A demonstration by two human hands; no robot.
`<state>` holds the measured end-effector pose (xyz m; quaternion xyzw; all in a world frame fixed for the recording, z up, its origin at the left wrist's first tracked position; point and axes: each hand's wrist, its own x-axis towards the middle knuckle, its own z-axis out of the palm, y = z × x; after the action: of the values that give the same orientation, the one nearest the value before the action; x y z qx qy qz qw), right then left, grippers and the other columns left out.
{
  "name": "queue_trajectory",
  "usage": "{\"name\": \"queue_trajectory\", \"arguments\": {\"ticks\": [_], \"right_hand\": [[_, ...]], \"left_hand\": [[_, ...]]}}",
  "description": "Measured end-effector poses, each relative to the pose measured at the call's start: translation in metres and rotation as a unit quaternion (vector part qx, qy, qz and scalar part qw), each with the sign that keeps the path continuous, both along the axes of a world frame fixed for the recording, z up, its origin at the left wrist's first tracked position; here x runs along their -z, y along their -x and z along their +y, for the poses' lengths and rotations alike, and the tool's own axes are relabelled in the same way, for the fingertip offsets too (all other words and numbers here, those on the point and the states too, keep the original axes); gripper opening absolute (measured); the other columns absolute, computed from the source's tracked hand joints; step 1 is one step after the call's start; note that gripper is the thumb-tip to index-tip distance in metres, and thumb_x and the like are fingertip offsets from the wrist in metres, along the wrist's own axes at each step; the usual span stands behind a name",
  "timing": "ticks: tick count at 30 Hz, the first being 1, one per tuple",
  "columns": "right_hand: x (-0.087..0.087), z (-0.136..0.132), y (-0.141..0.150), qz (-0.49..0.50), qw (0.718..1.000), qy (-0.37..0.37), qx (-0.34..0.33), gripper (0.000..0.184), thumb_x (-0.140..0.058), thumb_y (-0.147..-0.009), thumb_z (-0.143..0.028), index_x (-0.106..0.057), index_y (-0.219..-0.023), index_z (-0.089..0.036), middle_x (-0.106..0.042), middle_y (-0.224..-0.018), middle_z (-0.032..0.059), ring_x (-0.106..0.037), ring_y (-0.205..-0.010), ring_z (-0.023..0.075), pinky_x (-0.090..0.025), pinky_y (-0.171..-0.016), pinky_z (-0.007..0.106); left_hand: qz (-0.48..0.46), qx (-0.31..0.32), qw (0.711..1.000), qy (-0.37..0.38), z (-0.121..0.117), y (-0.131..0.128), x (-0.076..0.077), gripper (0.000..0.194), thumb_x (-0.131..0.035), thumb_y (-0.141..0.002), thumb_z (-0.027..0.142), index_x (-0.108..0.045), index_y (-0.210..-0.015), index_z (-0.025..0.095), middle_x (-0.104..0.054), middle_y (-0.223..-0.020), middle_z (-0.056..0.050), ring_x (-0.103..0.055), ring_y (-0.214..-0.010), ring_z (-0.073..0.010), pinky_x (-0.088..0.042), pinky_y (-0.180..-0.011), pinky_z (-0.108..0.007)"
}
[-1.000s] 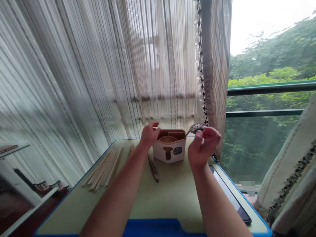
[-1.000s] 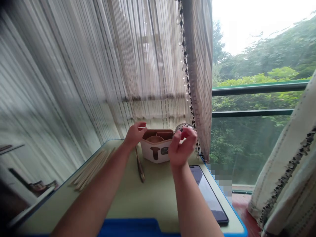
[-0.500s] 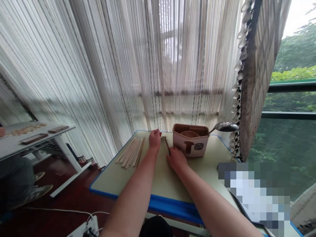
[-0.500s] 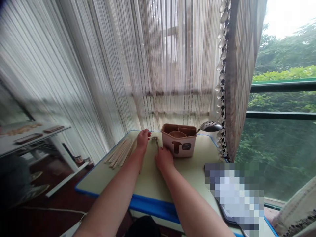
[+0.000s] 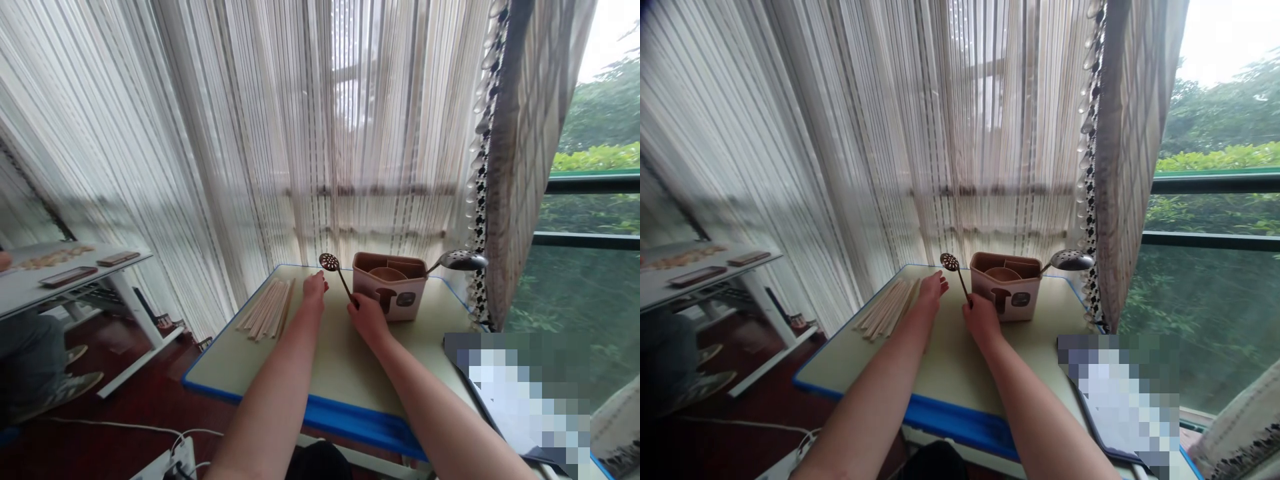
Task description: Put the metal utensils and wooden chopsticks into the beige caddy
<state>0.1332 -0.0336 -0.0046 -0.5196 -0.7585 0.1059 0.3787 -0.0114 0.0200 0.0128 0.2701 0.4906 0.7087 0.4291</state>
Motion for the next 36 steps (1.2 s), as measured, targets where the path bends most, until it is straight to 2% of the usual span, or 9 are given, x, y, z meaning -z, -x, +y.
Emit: {"name": "queue_trajectory", "arguments": {"ticks": [4,8,15,20,22,23,27,29,36], "right_hand": [[0.003,0.002,-0.001,0.106,0.993,0.014,-0.041,0.027,-0.048,-0.074,-0.021,-0.07,-0.09,-0.016,-0.07,-0.081,0.0071,-0.063,-0.076,0.0186,-0.042,-0.067,0.024],[0.001,0.001,-0.001,0.204,0.972,0.087,-0.082,0.027,-0.048,-0.071,-0.022,-0.07,-0.086,-0.015,-0.065,-0.06,0.002,-0.058,-0.053,0.0141,-0.04,-0.052,0.022],[-0.001,0.003,-0.002,0.391,0.874,0.255,-0.138,0.026,-0.049,-0.068,-0.029,-0.066,-0.077,-0.011,-0.056,-0.048,-0.0002,-0.047,-0.037,0.0109,-0.031,-0.035,0.021],[-0.003,0.002,-0.005,0.406,0.86,0.268,-0.154,0.028,-0.046,-0.069,-0.032,-0.065,-0.075,-0.011,-0.055,-0.047,-0.0005,-0.046,-0.036,0.0106,-0.033,-0.036,0.022],[-0.005,0.002,-0.007,0.398,0.869,0.254,-0.151,0.027,-0.047,-0.07,-0.033,-0.065,-0.072,-0.011,-0.056,-0.048,0.0006,-0.047,-0.038,0.0109,-0.033,-0.037,0.022],[-0.007,0.001,-0.007,0.383,0.884,0.226,-0.144,0.027,-0.049,-0.071,-0.034,-0.065,-0.072,-0.012,-0.058,-0.05,0.0016,-0.049,-0.04,0.0113,-0.035,-0.04,0.022],[-0.015,-0.003,-0.01,0.272,0.957,0.036,-0.095,0.03,-0.056,-0.073,-0.041,-0.069,-0.079,-0.014,-0.068,-0.068,0.0052,-0.06,-0.062,0.0154,-0.044,-0.058,0.024],[-0.019,-0.006,-0.011,0.238,0.967,-0.005,-0.09,0.031,-0.054,-0.076,-0.041,-0.071,-0.083,-0.016,-0.07,-0.073,0.0054,-0.063,-0.068,0.017,-0.046,-0.063,0.025],[-0.033,-0.017,-0.006,0.202,0.971,-0.068,-0.105,0.027,-0.053,-0.079,-0.033,-0.07,-0.094,-0.018,-0.07,-0.073,0.004,-0.063,-0.065,0.0155,-0.048,-0.06,0.024]], "left_hand": [[-0.073,0.09,0.993,-0.004,-0.003,-0.005,-0.005,0.01,-0.054,-0.077,0.018,-0.057,-0.082,0.01,-0.063,-0.071,-0.01,-0.063,-0.062,-0.0158,-0.052,-0.066,-0.031],[-0.117,0.168,0.978,-0.044,-0.009,-0.007,-0.012,0.01,-0.05,-0.077,0.011,-0.059,-0.08,0.007,-0.066,-0.082,-0.014,-0.065,-0.07,-0.017,-0.053,-0.07,-0.031],[-0.153,0.209,0.96,-0.109,-0.012,-0.005,-0.013,0.011,-0.06,-0.072,0.007,-0.059,-0.082,0.013,-0.067,-0.088,-0.008,-0.064,-0.069,-0.0129,-0.052,-0.063,-0.024],[-0.144,0.224,0.954,-0.14,-0.017,-0.008,-0.019,0.017,-0.066,-0.07,0.009,-0.059,-0.084,0.014,-0.068,-0.088,-0.007,-0.065,-0.071,-0.0133,-0.051,-0.065,-0.025],[-0.129,0.21,0.958,-0.149,-0.02,-0.009,-0.024,0.018,-0.067,-0.069,0.009,-0.058,-0.084,0.014,-0.068,-0.086,-0.007,-0.065,-0.071,-0.0133,-0.052,-0.068,-0.027],[-0.12,0.2,0.96,-0.157,-0.022,-0.01,-0.027,0.019,-0.067,-0.068,0.009,-0.058,-0.084,0.014,-0.068,-0.085,-0.007,-0.065,-0.071,-0.0133,-0.052,-0.069,-0.028],[-0.064,0.161,0.965,-0.198,-0.031,-0.016,-0.038,0.018,-0.067,-0.069,0.012,-0.06,-0.085,0.014,-0.069,-0.085,-0.006,-0.065,-0.072,-0.0128,-0.052,-0.075,-0.031],[-0.034,0.149,0.966,-0.21,-0.037,-0.02,-0.045,0.02,-0.068,-0.068,0.014,-0.062,-0.087,0.014,-0.069,-0.086,-0.007,-0.064,-0.074,-0.013,-0.051,-0.077,-0.032],[0.083,0.135,0.956,-0.246,-0.063,-0.025,-0.068,0.03,-0.072,-0.065,0.025,-0.065,-0.092,0.015,-0.069,-0.088,-0.009,-0.064,-0.077,-0.0149,-0.05,-0.073,-0.03]]}}
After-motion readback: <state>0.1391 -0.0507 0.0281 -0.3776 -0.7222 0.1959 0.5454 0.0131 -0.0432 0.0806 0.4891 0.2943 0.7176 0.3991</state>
